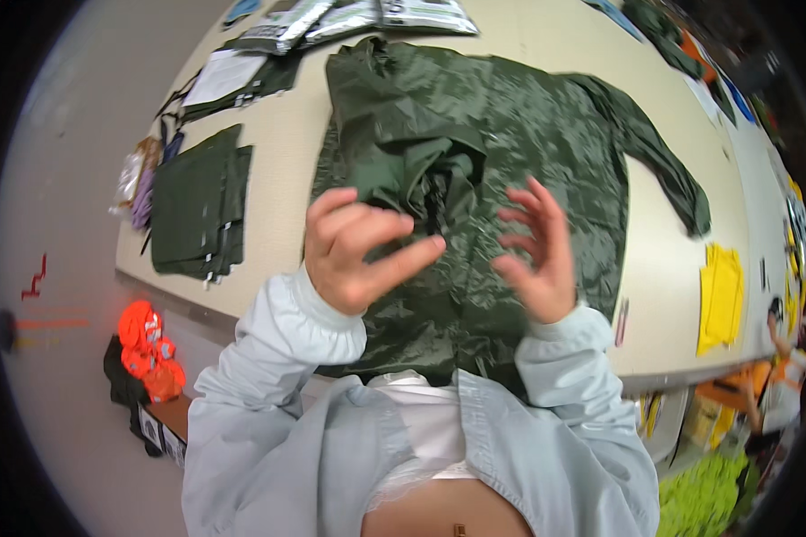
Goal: The person lays out a green raincoat on a table, uses scissors to cut off tags, and then folds the coat into a compact rectangle. The folded coat is placed into a plastic packaging bag and set aside.
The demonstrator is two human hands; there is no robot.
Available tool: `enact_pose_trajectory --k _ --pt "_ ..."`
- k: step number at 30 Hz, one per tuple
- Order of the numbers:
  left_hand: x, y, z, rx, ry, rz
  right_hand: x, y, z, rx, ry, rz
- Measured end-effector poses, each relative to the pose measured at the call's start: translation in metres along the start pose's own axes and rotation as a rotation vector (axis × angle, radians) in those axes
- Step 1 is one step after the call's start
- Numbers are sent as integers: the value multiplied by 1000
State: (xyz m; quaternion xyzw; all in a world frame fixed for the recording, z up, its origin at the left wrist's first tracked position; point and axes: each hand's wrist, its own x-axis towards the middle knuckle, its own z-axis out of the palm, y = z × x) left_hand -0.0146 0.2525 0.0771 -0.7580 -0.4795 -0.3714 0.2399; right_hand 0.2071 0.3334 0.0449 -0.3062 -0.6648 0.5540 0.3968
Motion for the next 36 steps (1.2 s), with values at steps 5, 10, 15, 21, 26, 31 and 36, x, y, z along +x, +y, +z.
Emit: enact_pose_trajectory --k 5,10,15,21,26,31,36 --pt "7 38 -1 -44 -28 109 -4 -9 -9 -20 -191 -136" --pt "-13 44 9 -191 75 190 -19 -20 -5 -314 -2 -225" --pt "-17 48 4 -239 30 195 -21 -21 -11 -707 -195 -560" --pt "-13 19 -16 -19 -50 93 -34 -16 -17 256 158 170" --pt "0 28 -20 -106 -262 -78 -40 -18 -7 135 167 138" --pt "12 63 -39 -606 -373 -312 -43 -10 13 -264 285 -115" --pt "18 84 -26 -1045 -522 -555 -44 0 24 -366 412 -468"
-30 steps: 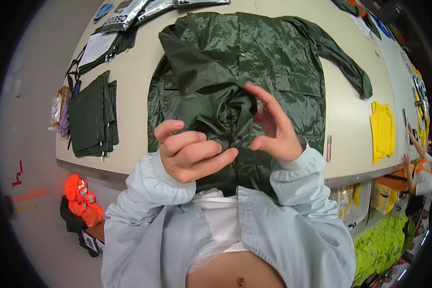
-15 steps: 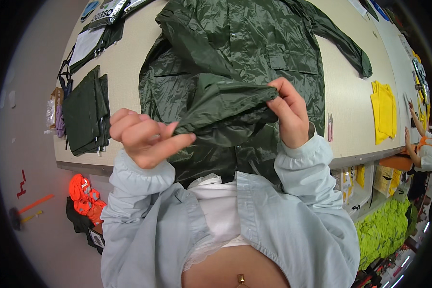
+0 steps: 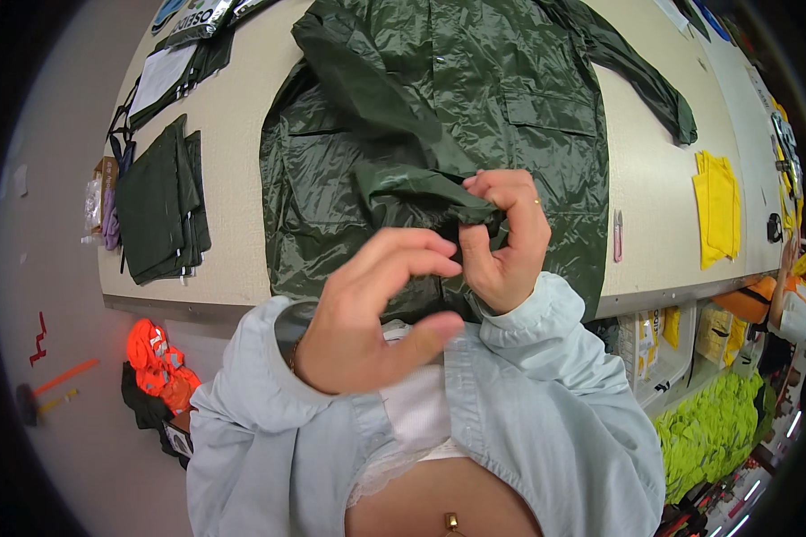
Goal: The person lays out a green raincoat on a table, uses scissors to cut off tags, and then folds the coat into a compact rectangle. The folded coat is placed into a plastic packaging bag and set aside.
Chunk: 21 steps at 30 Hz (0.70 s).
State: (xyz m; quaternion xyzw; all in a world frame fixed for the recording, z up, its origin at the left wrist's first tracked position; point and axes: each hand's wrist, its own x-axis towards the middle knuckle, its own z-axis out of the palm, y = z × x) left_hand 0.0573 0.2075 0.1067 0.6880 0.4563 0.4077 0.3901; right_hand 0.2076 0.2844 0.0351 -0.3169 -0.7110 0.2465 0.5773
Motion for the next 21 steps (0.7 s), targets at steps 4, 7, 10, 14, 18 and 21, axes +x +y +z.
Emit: enact_pose_trajectory --k 4,7,10,14,18,21 --pt "-13 -15 -5 -100 387 13 -8 6 -8 84 20 -48" --pt "7 -27 -10 -32 502 -102 -20 11 -11 228 -8 -35" --pt "-4 -46 -17 -472 175 -428 -27 8 -7 381 82 19" --pt "-3 -48 -12 -822 131 -471 -35 18 -22 277 2 -74" --pt "-3 -50 -6 -980 98 -437 -44 17 -42 -28 -205 -237" --pt "4 -41 0 -778 42 -537 -53 9 -52 -227 -276 -305"
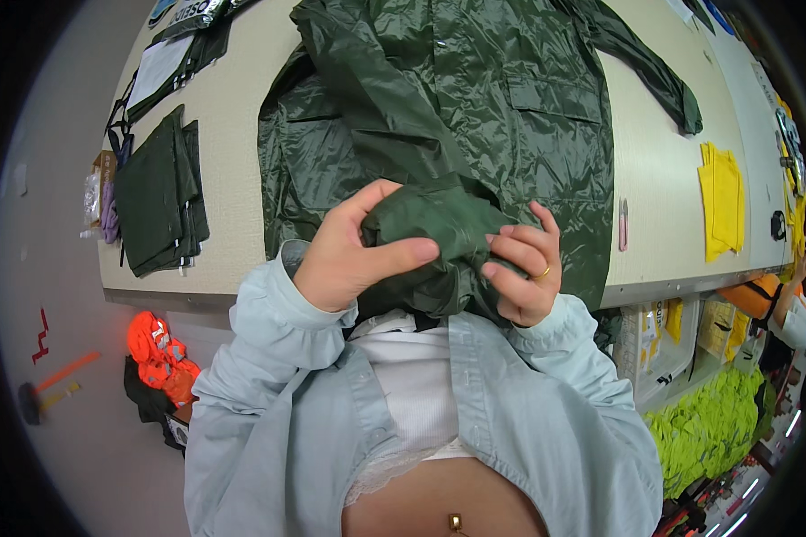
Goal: The person lays out a green raincoat on a table, uses scissors to cut off tags, and then folds the coat into a compact rectangle. The folded coat is placed into a plastic packaging bag and set aside.
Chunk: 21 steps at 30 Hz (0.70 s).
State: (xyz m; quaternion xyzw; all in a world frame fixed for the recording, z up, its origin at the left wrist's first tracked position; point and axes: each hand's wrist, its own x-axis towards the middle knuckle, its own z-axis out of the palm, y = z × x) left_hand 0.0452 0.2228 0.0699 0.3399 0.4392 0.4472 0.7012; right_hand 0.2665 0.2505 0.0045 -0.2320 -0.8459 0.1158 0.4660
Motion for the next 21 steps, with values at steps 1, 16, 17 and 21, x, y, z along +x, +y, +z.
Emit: enact_pose_trajectory --k 1,16,17,21 --pt "2 -2 1 49 -6 -14 -3 -3 -3 -31 -48 -1" --pt "16 -11 14 217 2 -19 -169 160 -101 -866 -15 890" --pt "15 -12 14 239 -3 -16 -175 164 -101 -810 -42 959" --pt "13 -8 12 321 -44 -62 -191 174 -102 -786 -42 1076"
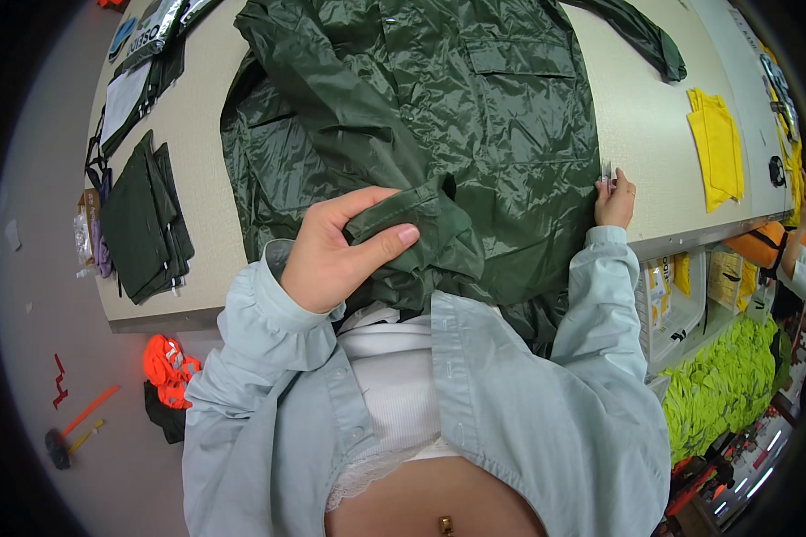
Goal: The person lays out a green raincoat on a table, uses scissors to cut off tags, and then folds the coat into a compact rectangle. The folded coat is placed into a plastic packaging bag and set aside.
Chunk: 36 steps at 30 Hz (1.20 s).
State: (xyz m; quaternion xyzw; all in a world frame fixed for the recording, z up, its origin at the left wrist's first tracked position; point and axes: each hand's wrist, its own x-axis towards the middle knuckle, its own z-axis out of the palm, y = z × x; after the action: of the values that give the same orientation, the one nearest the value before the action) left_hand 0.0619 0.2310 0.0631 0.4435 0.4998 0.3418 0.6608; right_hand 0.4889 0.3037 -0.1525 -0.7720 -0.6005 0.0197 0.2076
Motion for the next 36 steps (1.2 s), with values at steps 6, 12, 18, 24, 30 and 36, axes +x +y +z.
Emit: enact_pose_trajectory --k 6,12,18,24,30,36 --pt "2 0 -4 -85 -94 161 13 21 11 248 -34 226" --pt "0 -2 6 -71 27 115 12 -66 -49 1005 164 246" --pt "3 0 5 -97 18 -15 -10 -200 -133 997 -374 -438" --pt "-3 10 8 -236 -15 -85 -20 -251 -156 717 -353 -914" --pt "-6 8 7 -286 -70 -77 -23 -253 -150 734 -388 -986" --pt "-4 4 8 -269 -71 -60 -26 -255 -147 694 -346 -1038"
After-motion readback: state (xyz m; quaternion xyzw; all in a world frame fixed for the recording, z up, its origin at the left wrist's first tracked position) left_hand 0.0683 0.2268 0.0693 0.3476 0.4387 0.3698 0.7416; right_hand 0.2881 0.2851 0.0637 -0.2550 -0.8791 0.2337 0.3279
